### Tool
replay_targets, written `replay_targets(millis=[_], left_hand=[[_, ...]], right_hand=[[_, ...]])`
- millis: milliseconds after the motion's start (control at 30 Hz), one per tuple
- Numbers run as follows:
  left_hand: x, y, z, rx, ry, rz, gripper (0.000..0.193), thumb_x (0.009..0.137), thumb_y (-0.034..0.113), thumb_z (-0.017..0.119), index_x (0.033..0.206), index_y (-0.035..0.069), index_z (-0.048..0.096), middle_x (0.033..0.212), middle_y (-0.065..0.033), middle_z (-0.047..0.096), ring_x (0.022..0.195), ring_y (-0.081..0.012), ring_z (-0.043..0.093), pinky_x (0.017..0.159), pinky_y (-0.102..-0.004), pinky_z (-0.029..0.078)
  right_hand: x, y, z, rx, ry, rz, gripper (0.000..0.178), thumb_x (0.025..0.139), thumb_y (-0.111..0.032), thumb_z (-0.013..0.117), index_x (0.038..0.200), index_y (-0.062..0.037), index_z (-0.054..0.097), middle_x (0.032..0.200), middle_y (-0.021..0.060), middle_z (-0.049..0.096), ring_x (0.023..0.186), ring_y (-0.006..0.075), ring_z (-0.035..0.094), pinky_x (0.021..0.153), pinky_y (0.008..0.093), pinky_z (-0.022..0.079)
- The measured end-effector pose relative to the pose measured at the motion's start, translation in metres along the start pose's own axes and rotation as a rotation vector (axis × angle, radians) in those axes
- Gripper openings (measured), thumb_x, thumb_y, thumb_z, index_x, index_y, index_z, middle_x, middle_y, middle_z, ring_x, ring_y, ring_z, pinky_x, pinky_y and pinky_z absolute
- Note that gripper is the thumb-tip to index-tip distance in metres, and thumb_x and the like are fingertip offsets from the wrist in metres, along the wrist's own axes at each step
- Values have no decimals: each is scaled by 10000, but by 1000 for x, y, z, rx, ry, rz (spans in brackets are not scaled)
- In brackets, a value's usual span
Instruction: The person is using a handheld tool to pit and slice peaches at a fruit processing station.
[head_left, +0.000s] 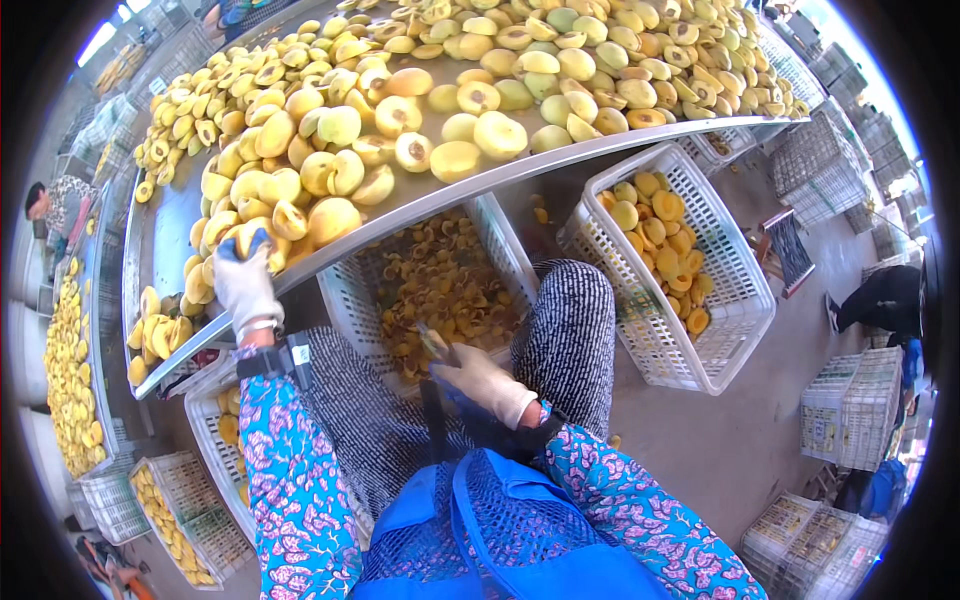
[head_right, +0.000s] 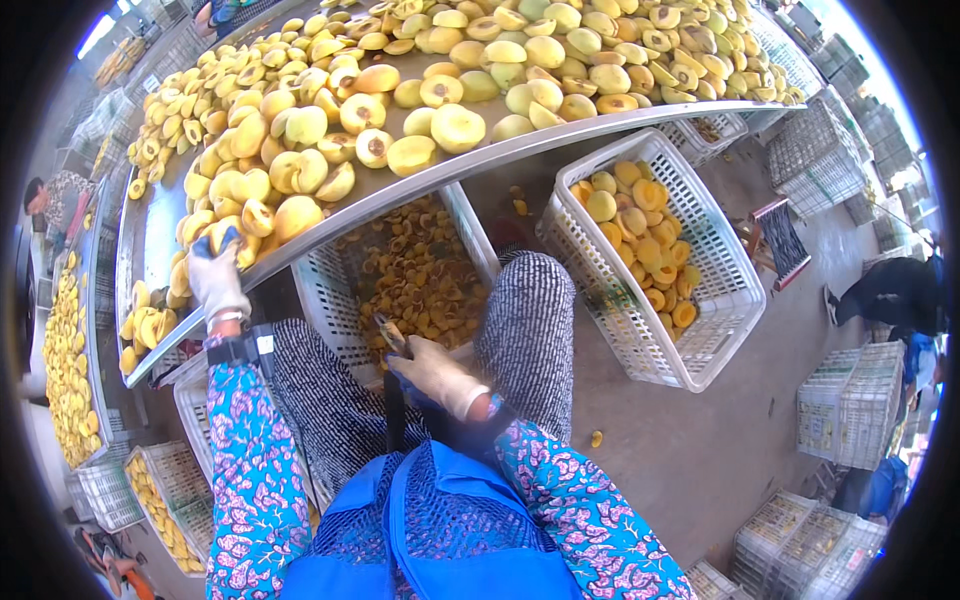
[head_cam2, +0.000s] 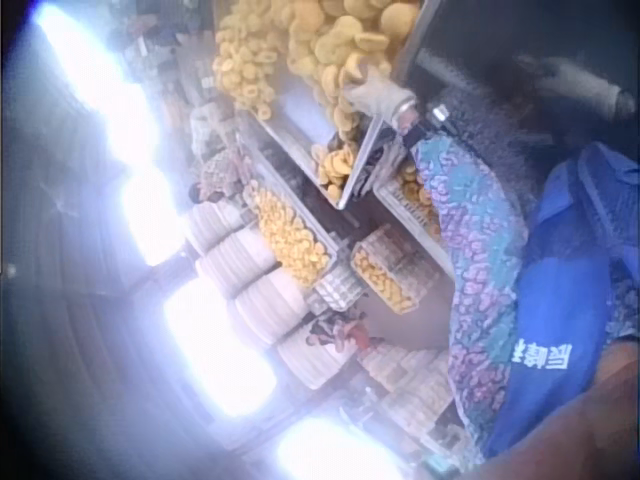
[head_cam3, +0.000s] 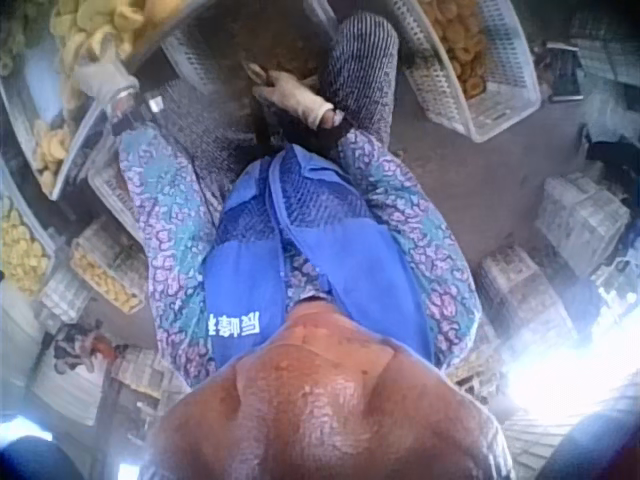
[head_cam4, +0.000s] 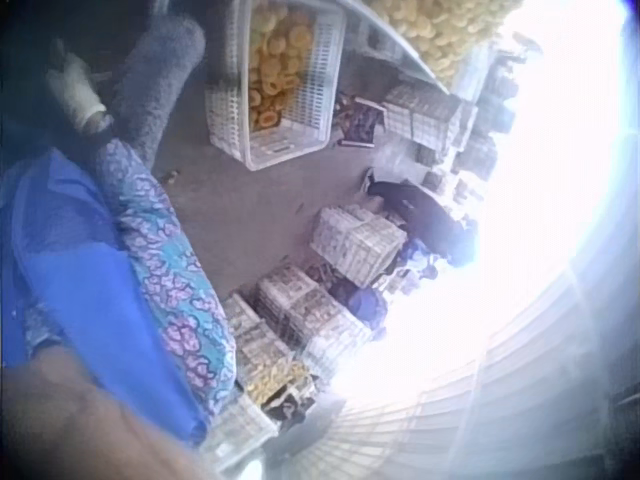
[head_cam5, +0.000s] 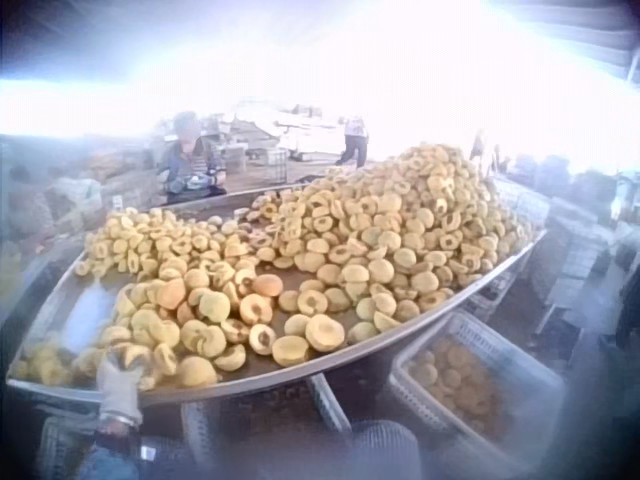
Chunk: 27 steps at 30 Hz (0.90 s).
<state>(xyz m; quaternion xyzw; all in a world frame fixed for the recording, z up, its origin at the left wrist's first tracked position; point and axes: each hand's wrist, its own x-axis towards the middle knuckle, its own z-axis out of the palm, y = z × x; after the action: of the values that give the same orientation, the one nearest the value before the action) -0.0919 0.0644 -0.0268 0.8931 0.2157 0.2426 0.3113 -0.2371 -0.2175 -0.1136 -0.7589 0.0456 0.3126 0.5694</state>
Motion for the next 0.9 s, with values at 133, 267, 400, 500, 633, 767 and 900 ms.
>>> replay_targets(millis=[133,267,400,500,633,767,900], left_hand=[[-24,4,-36,-618,25,-64,389,786,-38,648,1160,-41,542,1069,-123,626,933,-187,622,831,-299,516],[-81,7,-33,-1195,-325,-230,365,824,-29,586,1184,-40,526,1115,-159,624,979,-228,634,855,-306,518],[-133,24,-40,-1251,-494,-419,297,830,23,639,1110,-56,577,1006,-135,654,881,-185,654,800,-264,537],[-160,48,-47,-1206,-472,-487,298,903,148,595,1151,-15,566,1011,-125,642,901,-188,634,806,-274,521],[-190,34,-49,-660,-354,128,444,973,354,447,1226,-9,489,1204,-136,553,1141,-218,508,958,-322,431],[-183,15,-42,-1506,-654,-357,620,954,524,349,1212,-20,497,1173,-171,576,1098,-262,554,946,-369,451],[-163,2,-48,-1680,-1018,-722,595,950,505,383,1188,-25,513,1120,-185,602,1000,-288,605,888,-391,495]], right_hand=[[-5,-15,-17,295,76,-136,281,870,-275,608,939,-8,555,738,62,585,649,181,563,589,320,458],[-33,-91,-31,702,-37,-62,229,896,-287,595,847,-93,482,585,-31,439,430,54,390,379,209,329],[-33,-114,1,671,-119,-117,328,914,-338,572,1028,-32,533,611,0,485,413,77,423,356,220,333],[-29,-97,17,696,-101,-91,322,909,-336,582,1030,-42,526,641,4,500,432,74,439,362,205,335],[-35,-85,32,887,-137,-1,297,916,-325,572,1044,-61,521,671,-7,491,435,61,405,364,182,309],[-42,-79,32,889,-181,19,268,913,-306,577,998,-59,516,665,-13,480,439,48,386,358,180,288],[-44,-85,8,553,-247,-42,264,861,-255,634,942,-15,558,605,5,511,405,67,435,369,212,329]])
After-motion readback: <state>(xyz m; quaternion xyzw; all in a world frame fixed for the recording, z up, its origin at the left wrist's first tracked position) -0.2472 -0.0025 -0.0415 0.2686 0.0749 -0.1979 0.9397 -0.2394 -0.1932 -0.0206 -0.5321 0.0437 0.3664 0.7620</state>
